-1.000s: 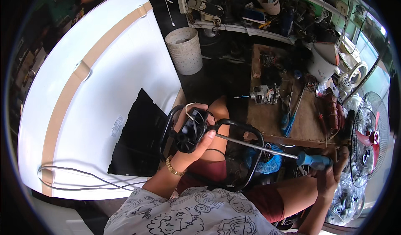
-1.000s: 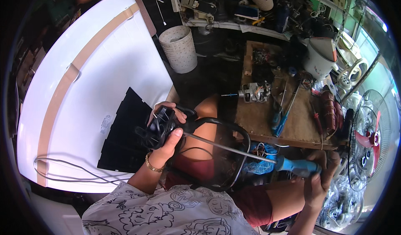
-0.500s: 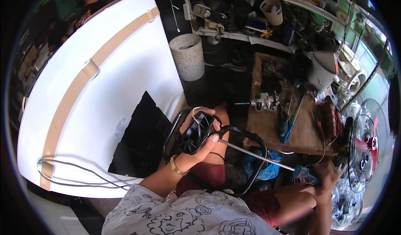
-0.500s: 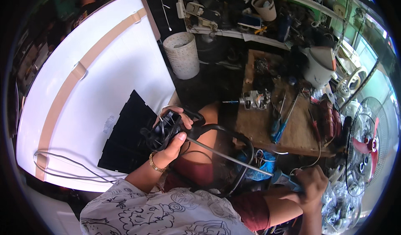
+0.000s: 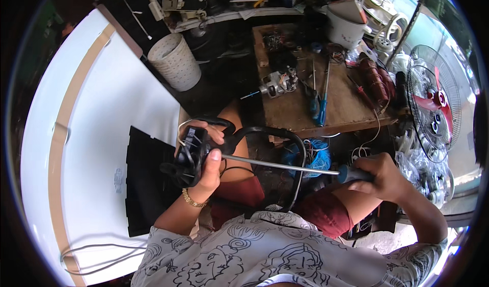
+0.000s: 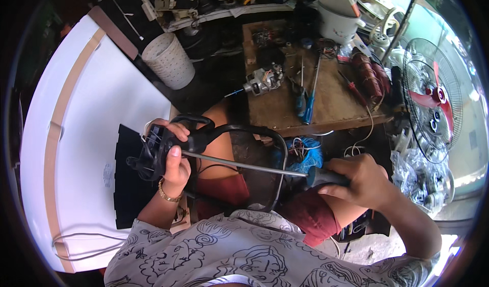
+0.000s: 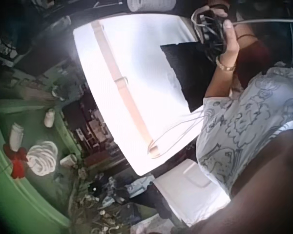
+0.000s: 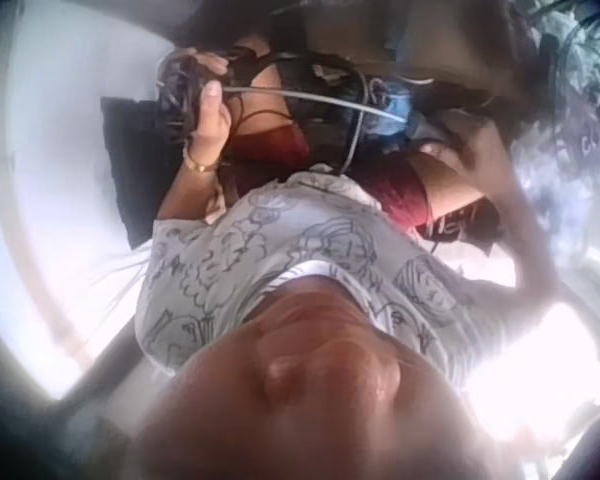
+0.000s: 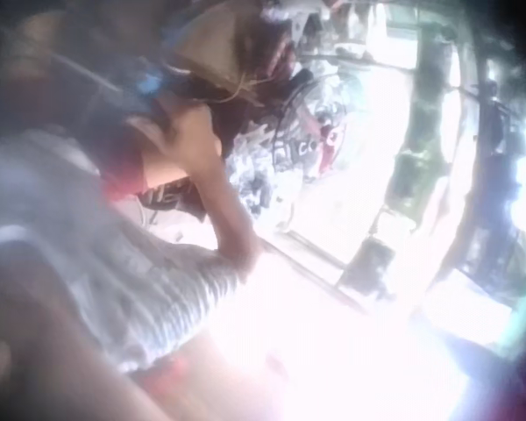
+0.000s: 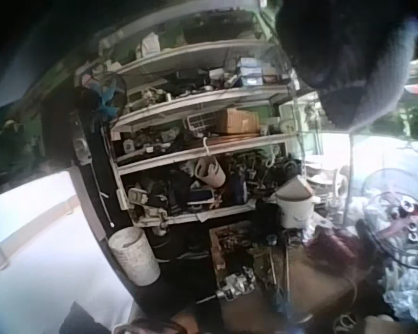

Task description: The person disassembles and repairs components of a fan by hand, using a screwdriver to remove screws and handling plastic housing parts.

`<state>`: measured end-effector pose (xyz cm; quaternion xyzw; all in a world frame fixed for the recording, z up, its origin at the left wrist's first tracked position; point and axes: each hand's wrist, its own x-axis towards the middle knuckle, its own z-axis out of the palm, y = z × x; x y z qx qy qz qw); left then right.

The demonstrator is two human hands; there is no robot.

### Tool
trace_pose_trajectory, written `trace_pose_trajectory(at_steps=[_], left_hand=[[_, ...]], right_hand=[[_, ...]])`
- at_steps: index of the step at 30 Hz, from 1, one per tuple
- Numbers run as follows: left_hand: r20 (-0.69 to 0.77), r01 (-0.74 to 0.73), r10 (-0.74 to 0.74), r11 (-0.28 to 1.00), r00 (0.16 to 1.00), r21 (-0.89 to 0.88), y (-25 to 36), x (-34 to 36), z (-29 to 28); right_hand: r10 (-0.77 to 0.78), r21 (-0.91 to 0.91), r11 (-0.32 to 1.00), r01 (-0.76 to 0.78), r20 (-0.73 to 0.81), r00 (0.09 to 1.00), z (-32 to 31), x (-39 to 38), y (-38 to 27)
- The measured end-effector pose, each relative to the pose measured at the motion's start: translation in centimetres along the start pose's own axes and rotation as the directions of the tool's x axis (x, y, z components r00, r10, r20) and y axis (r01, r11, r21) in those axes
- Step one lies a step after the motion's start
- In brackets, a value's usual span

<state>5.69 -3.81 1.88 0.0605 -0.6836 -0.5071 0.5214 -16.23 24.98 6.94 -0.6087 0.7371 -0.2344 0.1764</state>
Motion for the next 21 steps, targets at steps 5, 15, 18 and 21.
trace_pose_trajectory(at_steps=[5, 15, 18, 21], left_hand=[[0.025, 0.033, -0.035, 0.997, 0.999, 0.066, 0.1, -0.1, 0.4], [-0.041, 0.001, -0.006, 0.994, 0.999, -0.110, -0.6, -1.0, -0.2], [-0.018, 0.013, -0.014, 0.995, 1.000, -0.096, -0.3, -0.6, 0.1], [0.032, 0.002, 0.000, 0.998, 0.999, -0.060, -0.2, -0.2, 0.0]], right_hand=[[-0.131, -0.601, 0.796, -0.072, -0.287, 0.949, 1.8, -0.4, -1.7], [0.093, -0.105, 0.991, -0.080, 0.125, 0.988, 1.2, -0.3, -2.5], [0.160, -0.083, 0.986, -0.144, 0.227, 0.961, -0.5, 0.8, -2.2], [0.148, -0.223, 0.967, -0.121, 0.109, 0.983, 0.3, 0.3, -2.4]])
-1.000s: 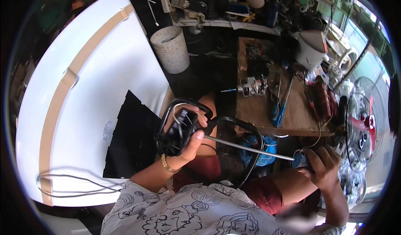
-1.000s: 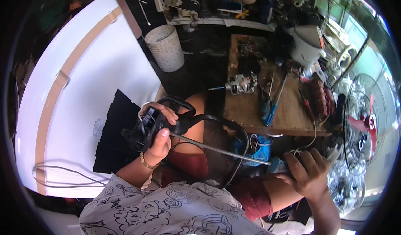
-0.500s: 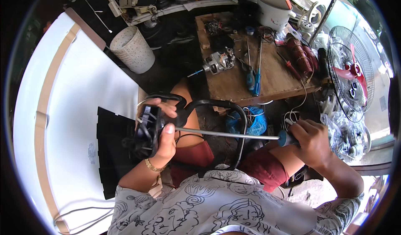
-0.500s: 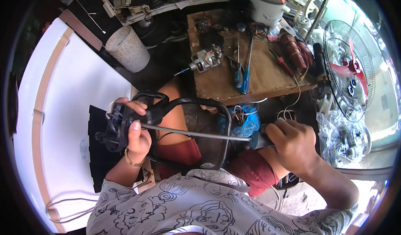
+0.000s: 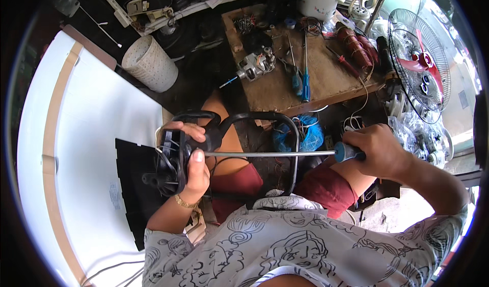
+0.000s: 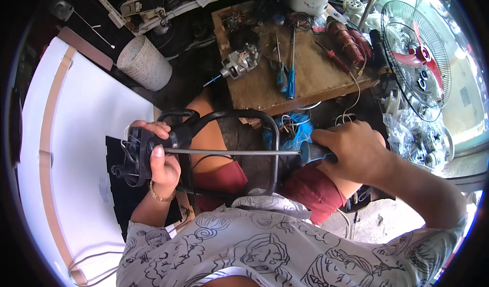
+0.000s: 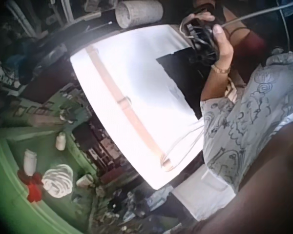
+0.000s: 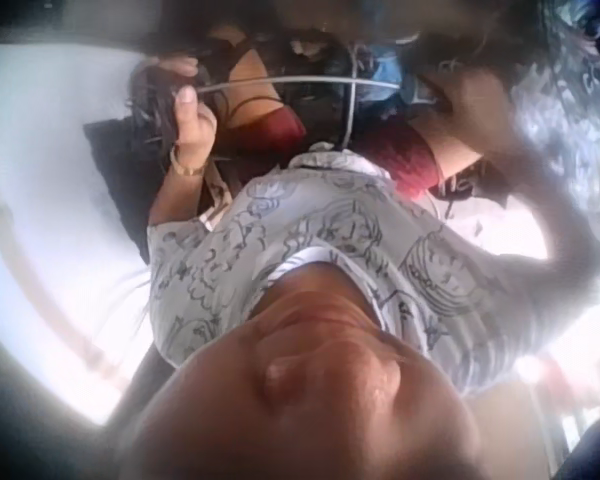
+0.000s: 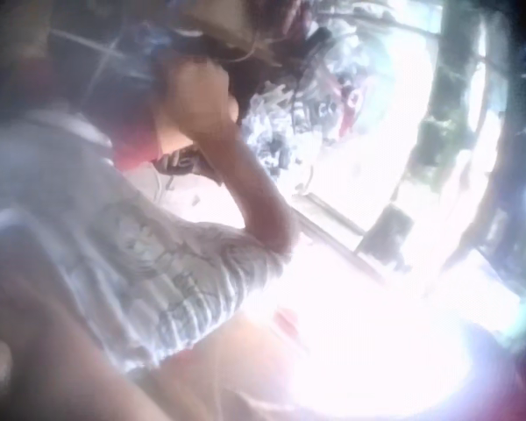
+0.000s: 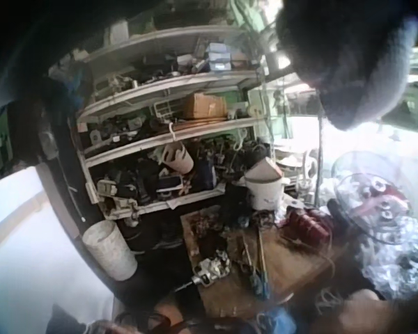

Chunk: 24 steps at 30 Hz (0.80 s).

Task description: The person disassembles and repairs components of a fan by hand, using a screwdriver to remove screws and handling plastic housing parts.

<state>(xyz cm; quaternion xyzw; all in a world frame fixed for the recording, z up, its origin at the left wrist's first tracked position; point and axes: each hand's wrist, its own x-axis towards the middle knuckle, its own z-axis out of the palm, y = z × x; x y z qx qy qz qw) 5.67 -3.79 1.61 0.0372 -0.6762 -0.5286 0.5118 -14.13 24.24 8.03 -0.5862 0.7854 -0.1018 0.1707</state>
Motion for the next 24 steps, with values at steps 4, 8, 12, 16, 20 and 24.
trace_pose_trajectory(at_steps=[4, 8, 12, 16, 20, 24], left_hand=[[0.005, 0.041, -0.041, 0.998, 0.999, 0.046, 0.0, -0.5, -0.3], [0.017, 0.041, -0.041, 0.999, 0.999, 0.036, 0.0, -0.5, -0.4], [-0.024, 0.018, -0.018, 1.000, 1.000, -0.005, 0.0, -0.7, -0.1], [-0.071, -0.014, 0.011, 0.999, 0.997, -0.046, -0.2, -1.1, -0.4], [-0.042, -0.009, 0.006, 0.998, 0.999, -0.070, -0.3, -1.0, -0.3], [-0.059, -0.022, 0.018, 0.997, 0.998, -0.074, -0.2, -1.1, -0.3]], right_hand=[[-0.016, -0.232, 0.968, -0.099, -0.449, 0.894, 1.2, -0.5, -1.3], [-0.029, -0.090, 0.996, 0.010, -0.211, 0.977, 1.8, -1.0, -0.8], [0.002, 0.045, 0.999, -0.001, -0.021, 1.000, 0.8, -1.0, -0.9], [-0.101, 0.217, 0.972, 0.093, 0.026, 0.995, 1.8, -0.8, -0.2], [-0.101, 0.318, 0.944, 0.081, 0.047, 0.994, 1.9, -1.2, -0.4], [-0.091, 0.353, 0.935, 0.032, 0.151, 0.984, 1.0, -0.9, -1.0]])
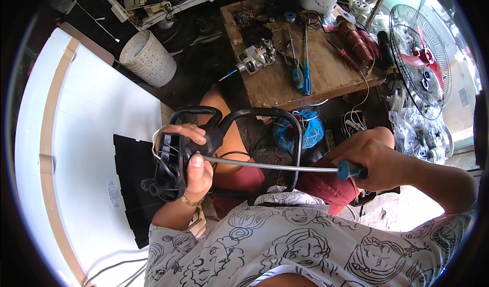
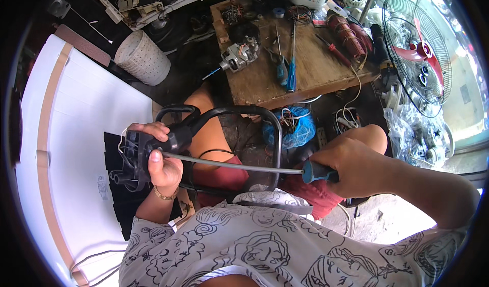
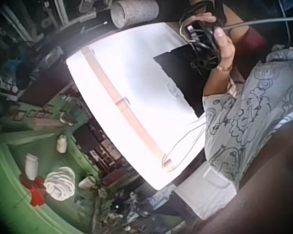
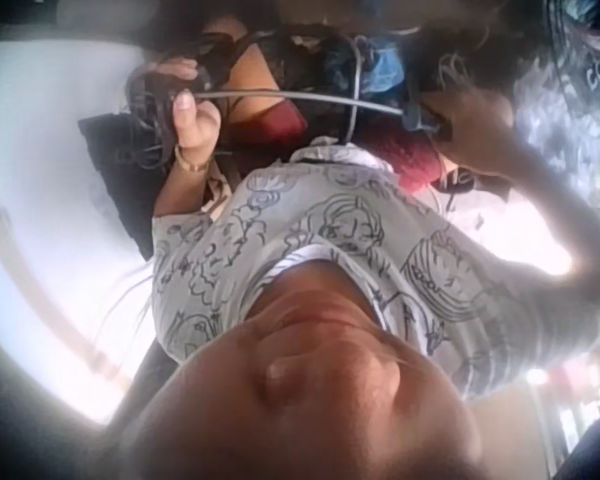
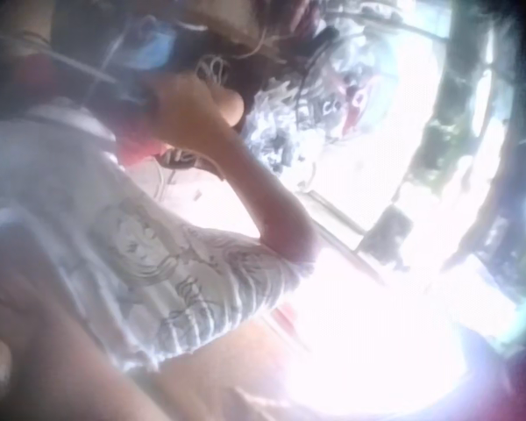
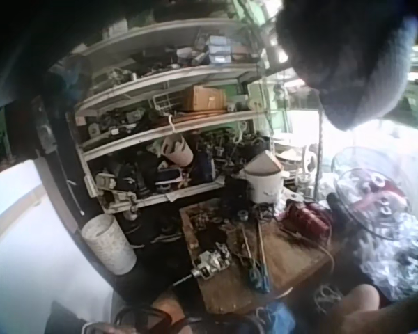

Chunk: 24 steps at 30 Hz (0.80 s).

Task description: The person disassembles and repairs components of a fan by hand, using a screwdriver to remove screws and handling plastic housing parts.

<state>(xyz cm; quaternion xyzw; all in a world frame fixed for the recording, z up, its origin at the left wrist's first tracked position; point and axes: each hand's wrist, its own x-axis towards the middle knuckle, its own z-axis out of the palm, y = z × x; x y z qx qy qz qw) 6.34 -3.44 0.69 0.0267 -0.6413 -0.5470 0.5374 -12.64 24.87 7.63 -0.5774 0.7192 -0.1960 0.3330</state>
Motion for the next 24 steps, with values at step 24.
trace_pose_trajectory(at_steps=[24], left_hand=[[0.233, 0.196, -0.117, 0.916, 0.965, -0.350, -2.5, 11.8, -5.1]], right_hand=[[0.409, 0.620, 0.783, 0.058, -0.582, 0.703, -1.0, 4.1, 7.7]])
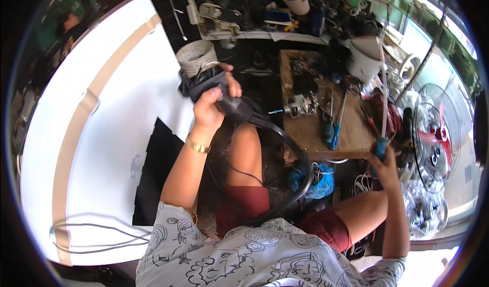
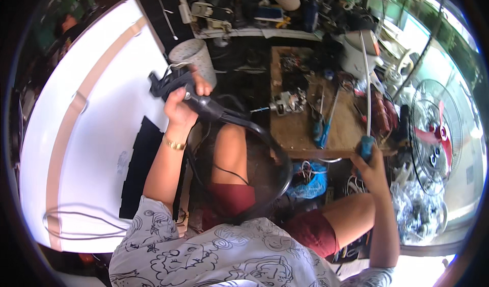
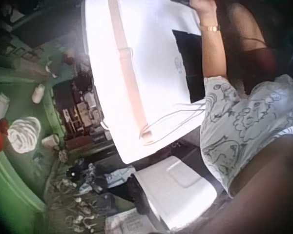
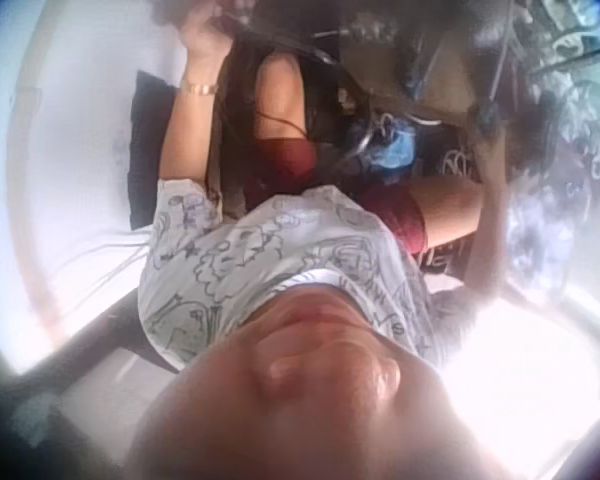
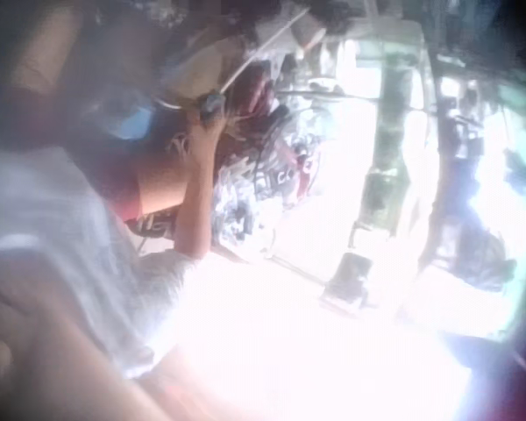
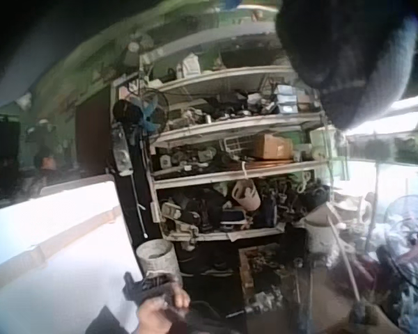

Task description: The person disassembles and repairs components of a fan by hand, using a screwdriver to remove screws and handling plastic housing parts.

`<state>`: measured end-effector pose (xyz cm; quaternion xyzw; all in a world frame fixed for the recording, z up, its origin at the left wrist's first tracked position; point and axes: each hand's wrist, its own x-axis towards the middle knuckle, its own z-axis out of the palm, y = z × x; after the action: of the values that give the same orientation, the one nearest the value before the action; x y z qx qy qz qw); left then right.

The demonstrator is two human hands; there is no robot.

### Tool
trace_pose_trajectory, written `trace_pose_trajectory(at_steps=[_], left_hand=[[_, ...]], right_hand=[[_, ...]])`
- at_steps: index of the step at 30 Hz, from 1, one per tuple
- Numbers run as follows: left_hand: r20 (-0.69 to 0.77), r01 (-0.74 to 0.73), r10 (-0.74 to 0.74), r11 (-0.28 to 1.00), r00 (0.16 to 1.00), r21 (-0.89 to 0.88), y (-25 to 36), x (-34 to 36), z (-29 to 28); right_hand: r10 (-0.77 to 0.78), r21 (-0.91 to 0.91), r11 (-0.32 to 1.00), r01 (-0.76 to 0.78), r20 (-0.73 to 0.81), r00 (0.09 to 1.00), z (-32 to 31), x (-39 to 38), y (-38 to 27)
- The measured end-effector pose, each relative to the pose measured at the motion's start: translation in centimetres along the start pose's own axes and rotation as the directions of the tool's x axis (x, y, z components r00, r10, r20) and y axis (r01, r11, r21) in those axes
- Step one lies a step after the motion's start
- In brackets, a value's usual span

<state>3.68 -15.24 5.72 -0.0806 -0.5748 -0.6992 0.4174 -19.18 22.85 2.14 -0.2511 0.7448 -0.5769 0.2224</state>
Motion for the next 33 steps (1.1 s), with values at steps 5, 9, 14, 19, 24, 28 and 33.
trace_pose_trajectory(at_steps=[5, 9, 14, 19, 24, 28, 33], left_hand=[[0.207, 0.326, -0.274, 0.902, 0.939, -0.284, -0.3, 1.4, 0.8], [0.467, 0.465, -0.232, 0.744, 0.854, -0.481, -0.2, -1.4, 2.0], [0.566, 0.513, -0.157, 0.658, 0.809, -0.551, -0.9, -4.7, 3.9], [0.456, 0.542, -0.325, 0.672, 0.828, -0.505, -1.6, -9.7, 5.0], [0.519, 0.614, -0.358, 0.617, 0.776, -0.492, -3.7, -12.6, 5.8], [0.434, 0.595, -0.420, 0.670, 0.797, -0.445, -3.7, -16.3, 4.8], [0.260, 0.518, -0.467, 0.836, 0.845, -0.181, -2.3, -17.9, 6.2]], right_hand=[[-0.306, -0.550, 0.800, 0.239, -0.032, 0.952, 5.7, 10.6, 10.1], [-0.185, -0.655, 0.756, -0.021, -0.244, 0.952, 10.6, 16.0, 11.3], [-0.216, -0.730, 0.682, -0.057, -0.275, 0.937, 13.2, 18.7, 13.7], [-0.227, -0.787, 0.616, -0.032, -0.216, 0.950, 12.5, 18.3, 12.6], [-0.677, -0.715, 0.542, 0.441, -0.061, 0.733, 12.5, 15.5, 4.4], [-0.760, 0.085, 0.592, 0.801, 0.389, 0.521, 19.5, 0.3, -10.6], [-0.748, -0.272, 0.300, 0.914, 0.528, 0.402, 21.5, -6.2, -11.3]])
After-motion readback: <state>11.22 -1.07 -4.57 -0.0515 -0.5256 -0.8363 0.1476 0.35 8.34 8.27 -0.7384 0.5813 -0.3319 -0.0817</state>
